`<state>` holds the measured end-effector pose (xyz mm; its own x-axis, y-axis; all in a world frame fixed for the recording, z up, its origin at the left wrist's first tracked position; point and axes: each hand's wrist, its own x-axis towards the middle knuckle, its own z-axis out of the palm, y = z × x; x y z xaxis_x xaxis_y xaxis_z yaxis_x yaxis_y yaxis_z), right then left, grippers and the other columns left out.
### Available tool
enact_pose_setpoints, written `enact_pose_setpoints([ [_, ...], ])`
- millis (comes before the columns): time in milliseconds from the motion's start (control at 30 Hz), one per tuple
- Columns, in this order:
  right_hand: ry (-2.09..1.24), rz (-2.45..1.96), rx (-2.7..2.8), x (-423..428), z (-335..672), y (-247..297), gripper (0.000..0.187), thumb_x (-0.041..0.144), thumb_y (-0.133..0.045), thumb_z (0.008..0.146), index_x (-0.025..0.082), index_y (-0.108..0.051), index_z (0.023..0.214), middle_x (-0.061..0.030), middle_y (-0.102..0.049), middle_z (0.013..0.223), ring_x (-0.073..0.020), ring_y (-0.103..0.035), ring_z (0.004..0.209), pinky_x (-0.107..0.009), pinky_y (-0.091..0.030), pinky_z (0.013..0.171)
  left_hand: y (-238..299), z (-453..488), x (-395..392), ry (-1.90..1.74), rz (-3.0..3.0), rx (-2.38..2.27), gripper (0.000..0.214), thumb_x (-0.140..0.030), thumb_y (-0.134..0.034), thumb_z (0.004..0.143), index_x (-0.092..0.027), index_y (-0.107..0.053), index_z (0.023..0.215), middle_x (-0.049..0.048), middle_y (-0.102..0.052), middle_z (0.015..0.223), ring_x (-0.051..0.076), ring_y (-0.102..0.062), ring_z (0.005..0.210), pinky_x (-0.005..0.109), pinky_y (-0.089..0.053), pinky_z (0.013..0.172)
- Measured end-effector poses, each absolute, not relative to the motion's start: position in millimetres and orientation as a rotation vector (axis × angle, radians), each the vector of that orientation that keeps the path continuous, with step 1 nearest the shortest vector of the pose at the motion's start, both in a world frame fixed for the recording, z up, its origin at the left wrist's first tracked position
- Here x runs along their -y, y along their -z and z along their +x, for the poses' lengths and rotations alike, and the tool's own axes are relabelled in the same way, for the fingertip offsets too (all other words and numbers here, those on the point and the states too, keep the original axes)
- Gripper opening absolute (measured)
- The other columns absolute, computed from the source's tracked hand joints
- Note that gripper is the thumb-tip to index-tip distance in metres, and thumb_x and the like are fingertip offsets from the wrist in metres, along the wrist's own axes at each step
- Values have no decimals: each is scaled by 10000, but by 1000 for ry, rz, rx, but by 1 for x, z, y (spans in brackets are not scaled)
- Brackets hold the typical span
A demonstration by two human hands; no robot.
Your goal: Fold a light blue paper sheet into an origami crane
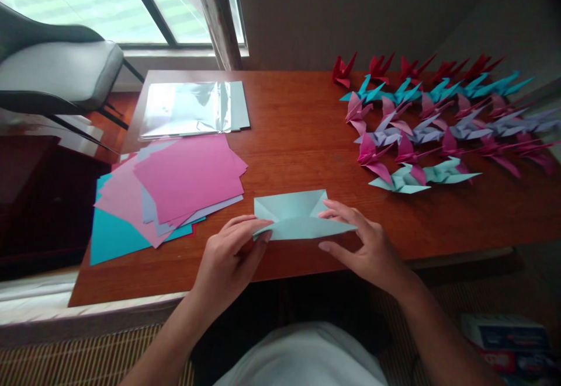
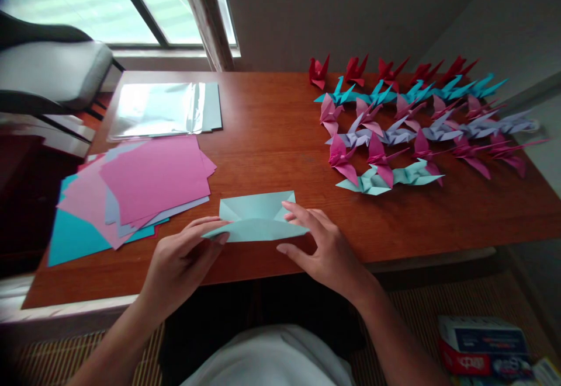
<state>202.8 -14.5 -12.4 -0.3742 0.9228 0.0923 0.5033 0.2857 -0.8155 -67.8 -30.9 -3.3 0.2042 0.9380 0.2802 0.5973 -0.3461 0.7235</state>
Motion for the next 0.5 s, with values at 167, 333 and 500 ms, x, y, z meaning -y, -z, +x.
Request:
enact_pose_setpoints([
  [167, -922, -1266, 1973, 11, 209, 17, 444, 256, -672, 930, 321, -566, 1357, -33, -720, 1177, -197, -678, 1111, -358, -567, 985, 1, -70, 29, -947, 1972, -1471, 73, -200, -651, 907, -196, -721, 890, 31, -773, 873, 180, -745, 860, 230, -587, 749],
  [333, -914, -1360, 1925, 13, 207, 15, 427, 259, -685, 912, 304, -600, 1328, -43, -722, 1198, -202, -713, 1046, -327, -595, 910, 1, -70, 32, -863, 1913, -1532, 129, -245, -624, 924, -197, -740, 895, 37, -781, 911, 153, -727, 781, 201, -556, 666],
  [500, -928, -1487, 1812, 15, 196, 7, 551, 280, -662, 912, 278, -493, 1436, -50, -764, 1131, -202, -746, 985, -345, -567, 948, -1, -62, 37, -839, 1820, -1673, 416, -258, -597, 959, -195, -565, 1369, -16, -750, 791, 98, -677, 619, 162, -516, 586],
])
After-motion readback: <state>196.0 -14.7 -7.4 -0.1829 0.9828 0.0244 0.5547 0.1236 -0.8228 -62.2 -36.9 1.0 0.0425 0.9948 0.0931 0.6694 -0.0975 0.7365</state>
